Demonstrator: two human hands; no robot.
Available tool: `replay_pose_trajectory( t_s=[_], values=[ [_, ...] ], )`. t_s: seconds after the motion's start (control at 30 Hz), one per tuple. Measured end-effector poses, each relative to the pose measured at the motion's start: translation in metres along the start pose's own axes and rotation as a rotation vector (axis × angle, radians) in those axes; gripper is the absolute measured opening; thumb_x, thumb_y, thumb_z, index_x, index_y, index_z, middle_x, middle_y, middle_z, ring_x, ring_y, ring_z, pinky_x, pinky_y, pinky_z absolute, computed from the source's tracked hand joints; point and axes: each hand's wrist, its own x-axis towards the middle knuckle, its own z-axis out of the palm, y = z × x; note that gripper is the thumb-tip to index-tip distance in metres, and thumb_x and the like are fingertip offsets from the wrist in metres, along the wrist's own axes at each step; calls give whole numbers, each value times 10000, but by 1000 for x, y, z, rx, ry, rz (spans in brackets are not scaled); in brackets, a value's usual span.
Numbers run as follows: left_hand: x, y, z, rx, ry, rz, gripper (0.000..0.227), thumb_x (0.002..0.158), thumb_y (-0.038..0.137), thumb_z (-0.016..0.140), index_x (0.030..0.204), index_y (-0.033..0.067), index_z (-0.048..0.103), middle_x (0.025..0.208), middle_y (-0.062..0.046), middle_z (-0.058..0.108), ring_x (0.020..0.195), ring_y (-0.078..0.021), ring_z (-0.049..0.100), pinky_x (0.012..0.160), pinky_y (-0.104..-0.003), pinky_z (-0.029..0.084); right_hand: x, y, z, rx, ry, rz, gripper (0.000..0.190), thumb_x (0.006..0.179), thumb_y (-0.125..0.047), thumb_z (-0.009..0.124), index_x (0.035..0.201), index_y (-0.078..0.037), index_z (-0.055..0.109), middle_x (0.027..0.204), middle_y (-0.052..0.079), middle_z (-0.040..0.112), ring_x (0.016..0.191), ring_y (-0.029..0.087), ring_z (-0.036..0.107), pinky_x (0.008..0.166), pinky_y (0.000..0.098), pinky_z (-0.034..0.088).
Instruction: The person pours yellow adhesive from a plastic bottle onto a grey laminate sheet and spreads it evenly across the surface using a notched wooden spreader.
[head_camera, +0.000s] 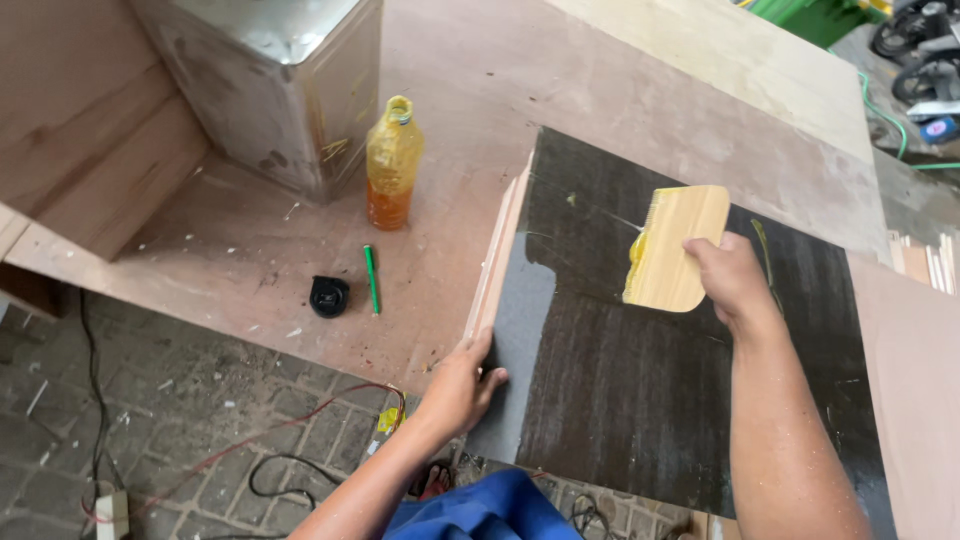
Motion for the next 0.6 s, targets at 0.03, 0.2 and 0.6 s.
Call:
replay_pose_trajectory(
  t_s=[0.03,0.2,0.6],
  values=[
    [-2,-3,-1,23,0,-32,674,969,232,645,1553,28,377,1222,-266,625,1036,-488,677,829,-574,574,-6,1,-3,3,-1,0,316,941,-120,672,1094,154,634,814,218,659,725,256,667,633,483,542],
    [2,-1,15,45,48,-36,629,983,251,607,1554,62,423,1188,-224,623,1043,-450,672,844,-522,574,-11,4,18,-124,-56,14,335,917,-201,660,1035,111,690,789,202,657,728,269,660,634,479,520],
    [-19,13,35,-78,264,-148,534,996,266,574,1505,113,517,1077,-123,596,966,-411,672,799,-496,550,32,3,65,-320,-154,-52,450,882,-234,624,1075,168,687,844,313,669,793,396,698,571,550,525]
  ],
)
